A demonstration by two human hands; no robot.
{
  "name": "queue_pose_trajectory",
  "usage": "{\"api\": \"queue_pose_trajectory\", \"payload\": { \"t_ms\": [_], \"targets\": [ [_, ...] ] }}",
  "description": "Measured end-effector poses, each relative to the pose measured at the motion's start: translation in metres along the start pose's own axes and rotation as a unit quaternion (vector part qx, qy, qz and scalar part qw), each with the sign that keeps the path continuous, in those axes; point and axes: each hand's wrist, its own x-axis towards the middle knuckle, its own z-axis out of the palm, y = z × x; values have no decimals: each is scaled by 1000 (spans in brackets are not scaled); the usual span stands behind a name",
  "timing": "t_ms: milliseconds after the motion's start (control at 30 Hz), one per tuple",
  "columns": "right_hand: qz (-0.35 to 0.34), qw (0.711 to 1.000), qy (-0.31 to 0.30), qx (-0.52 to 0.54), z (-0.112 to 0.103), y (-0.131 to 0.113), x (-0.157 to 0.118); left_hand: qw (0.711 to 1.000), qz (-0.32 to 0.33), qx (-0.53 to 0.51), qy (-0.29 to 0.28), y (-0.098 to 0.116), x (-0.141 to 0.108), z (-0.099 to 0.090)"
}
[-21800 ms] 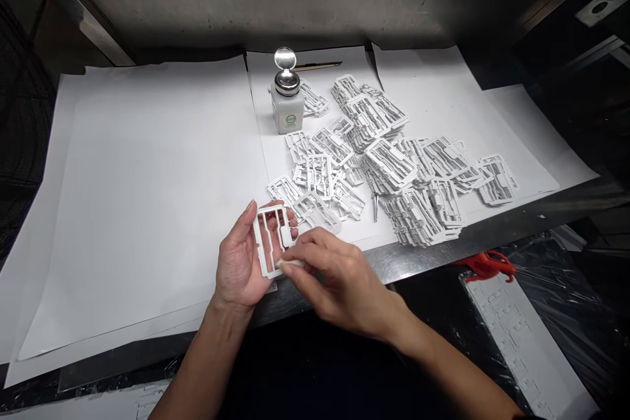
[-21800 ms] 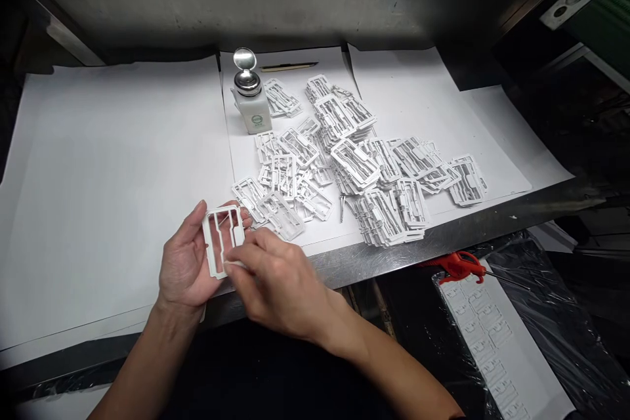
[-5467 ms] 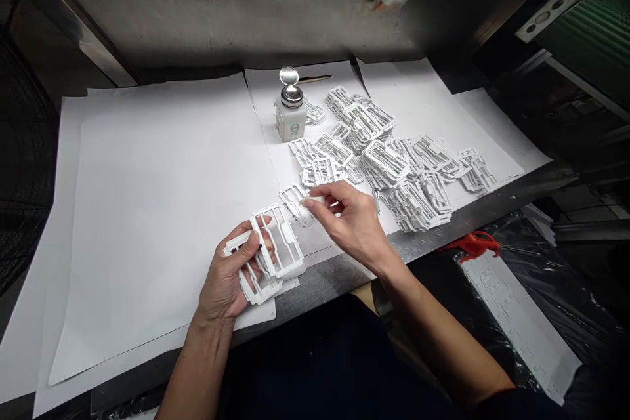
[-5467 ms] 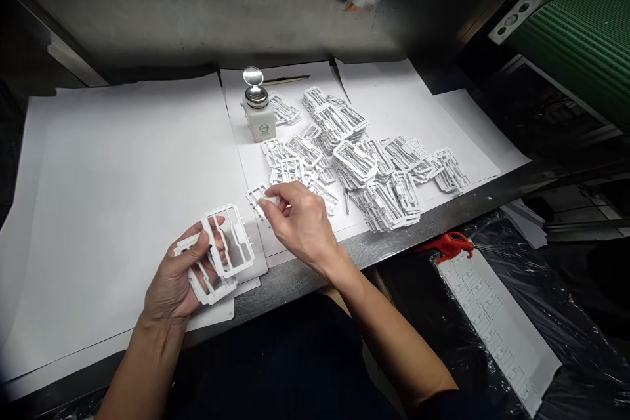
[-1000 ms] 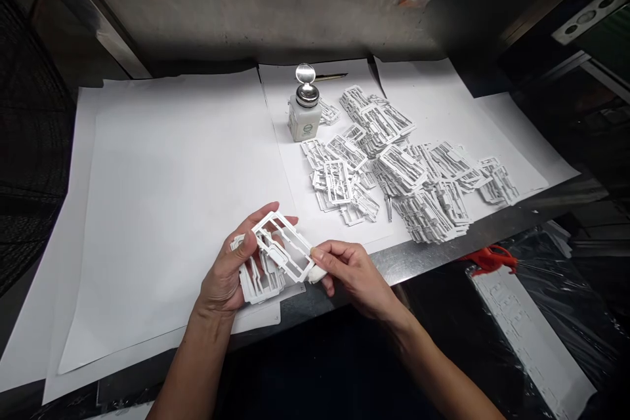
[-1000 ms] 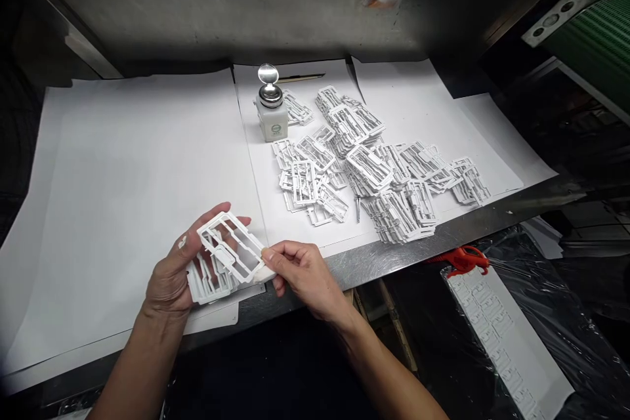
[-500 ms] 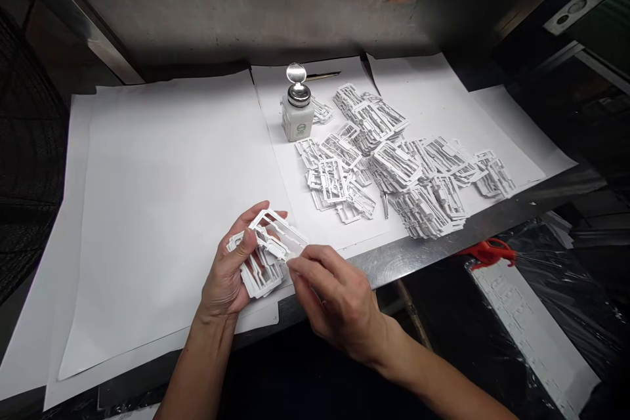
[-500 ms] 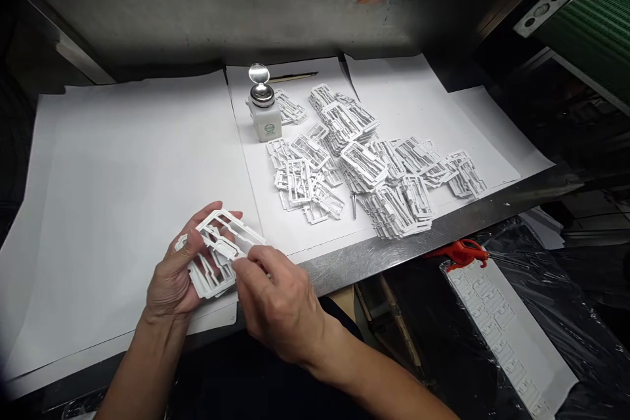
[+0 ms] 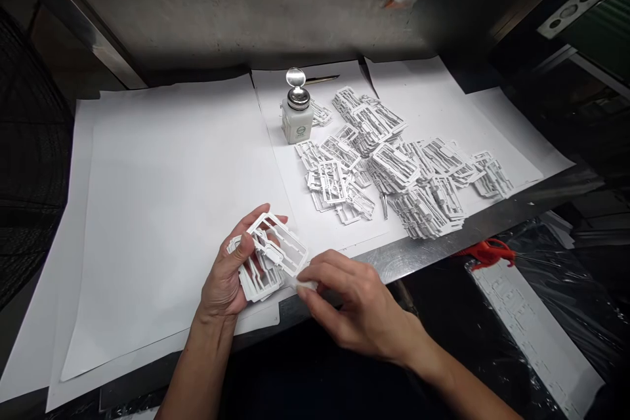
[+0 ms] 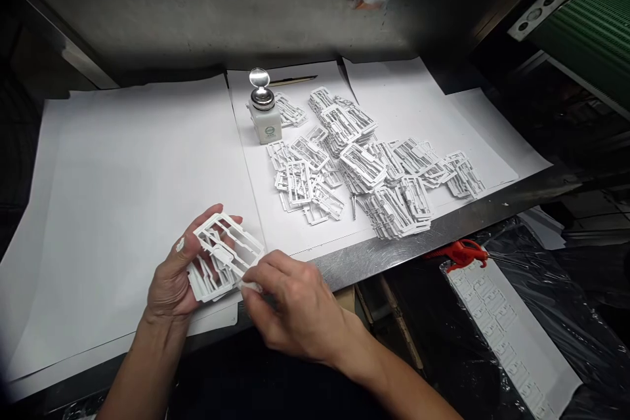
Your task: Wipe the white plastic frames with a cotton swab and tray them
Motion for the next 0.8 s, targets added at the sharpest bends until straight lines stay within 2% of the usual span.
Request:
{"api": "queue_pose_trajectory", "payload": {
  "t_ms": [133,300,433,533,600,733,800],
  "targets": [
    [-20,997,45,56,-2,-5,5,1000,-7,9,-12,0,-2,-1],
    [-16,999,6,46,2,-10,11,1000,-17,9,-15,1,-4,-1],
    [-45,992,87,76,6,-15,21,999,-28,9,-41,0,-5,-4],
    [-70,994,71,54,4,-16,25,998,-29,5,-53,0,-5,-7],
    [-45,997,51,36,-1,-14,22,998,-28,-3,-52,0,-4,-9],
    [18,997,77,-20,-4,-6,8,999,-28,-9,-39,0,-2,-11],
    [22,996,50,-67,1,-3,2,1000,-26,-2,-17,-1,1,-8]
  ]
}}
